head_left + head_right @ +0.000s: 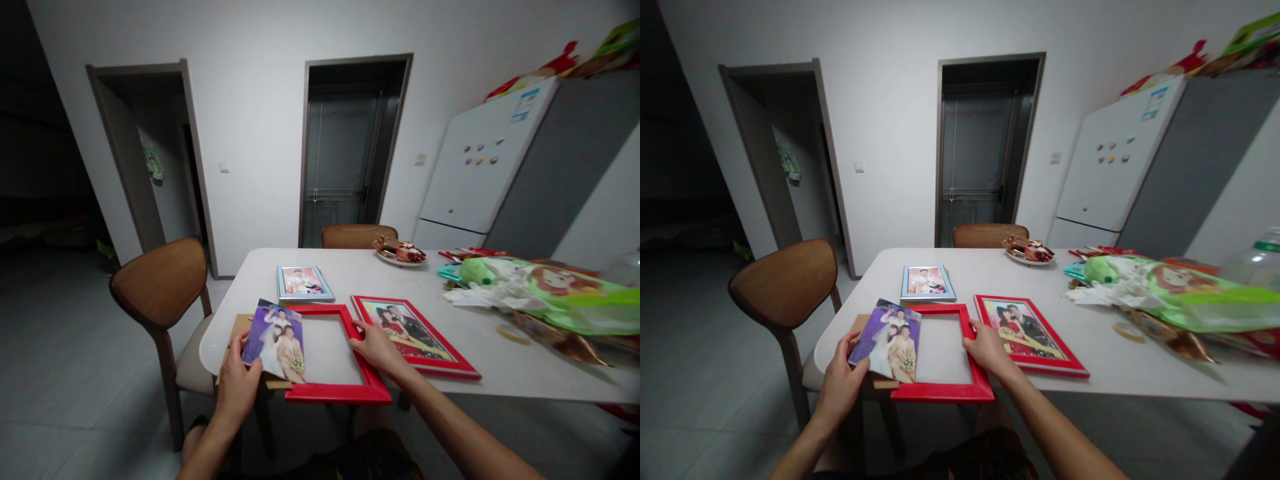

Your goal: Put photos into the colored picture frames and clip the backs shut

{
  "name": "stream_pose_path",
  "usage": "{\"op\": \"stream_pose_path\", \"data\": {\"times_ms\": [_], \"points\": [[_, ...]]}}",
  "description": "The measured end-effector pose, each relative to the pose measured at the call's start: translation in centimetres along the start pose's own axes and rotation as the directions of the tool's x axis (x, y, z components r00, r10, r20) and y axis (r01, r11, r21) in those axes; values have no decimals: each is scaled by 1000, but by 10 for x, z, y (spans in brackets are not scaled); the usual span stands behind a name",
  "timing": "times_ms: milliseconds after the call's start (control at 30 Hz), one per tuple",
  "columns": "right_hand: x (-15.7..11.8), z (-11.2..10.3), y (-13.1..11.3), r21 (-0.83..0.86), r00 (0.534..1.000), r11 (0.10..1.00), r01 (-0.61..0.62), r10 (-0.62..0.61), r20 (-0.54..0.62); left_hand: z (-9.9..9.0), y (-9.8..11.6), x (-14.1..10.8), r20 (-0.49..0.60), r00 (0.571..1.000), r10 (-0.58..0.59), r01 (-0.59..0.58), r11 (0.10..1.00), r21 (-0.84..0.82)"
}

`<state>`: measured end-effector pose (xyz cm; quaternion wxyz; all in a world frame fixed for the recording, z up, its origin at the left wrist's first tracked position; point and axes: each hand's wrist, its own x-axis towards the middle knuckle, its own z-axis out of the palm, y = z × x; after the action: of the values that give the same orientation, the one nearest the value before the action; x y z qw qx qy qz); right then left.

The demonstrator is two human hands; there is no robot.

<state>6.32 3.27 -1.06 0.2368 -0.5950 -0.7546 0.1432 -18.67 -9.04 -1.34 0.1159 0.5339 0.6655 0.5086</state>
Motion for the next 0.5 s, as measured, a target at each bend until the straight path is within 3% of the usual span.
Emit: {"op": "stream_pose_path", "data": {"times_ms": [133,300,500], "points": [[2,11,5,-142,996,986,86,-88,-8,1,-16,-8,46,998,43,-48,991,129],[1,16,6,-214,990,967,136,-138,6,0,-15,-9,78,991,113,-132,934,331],[-2,15,4,-265,990,954,140,-137,29,-3,-16,-9,99,983,152,-181,881,438]]}}
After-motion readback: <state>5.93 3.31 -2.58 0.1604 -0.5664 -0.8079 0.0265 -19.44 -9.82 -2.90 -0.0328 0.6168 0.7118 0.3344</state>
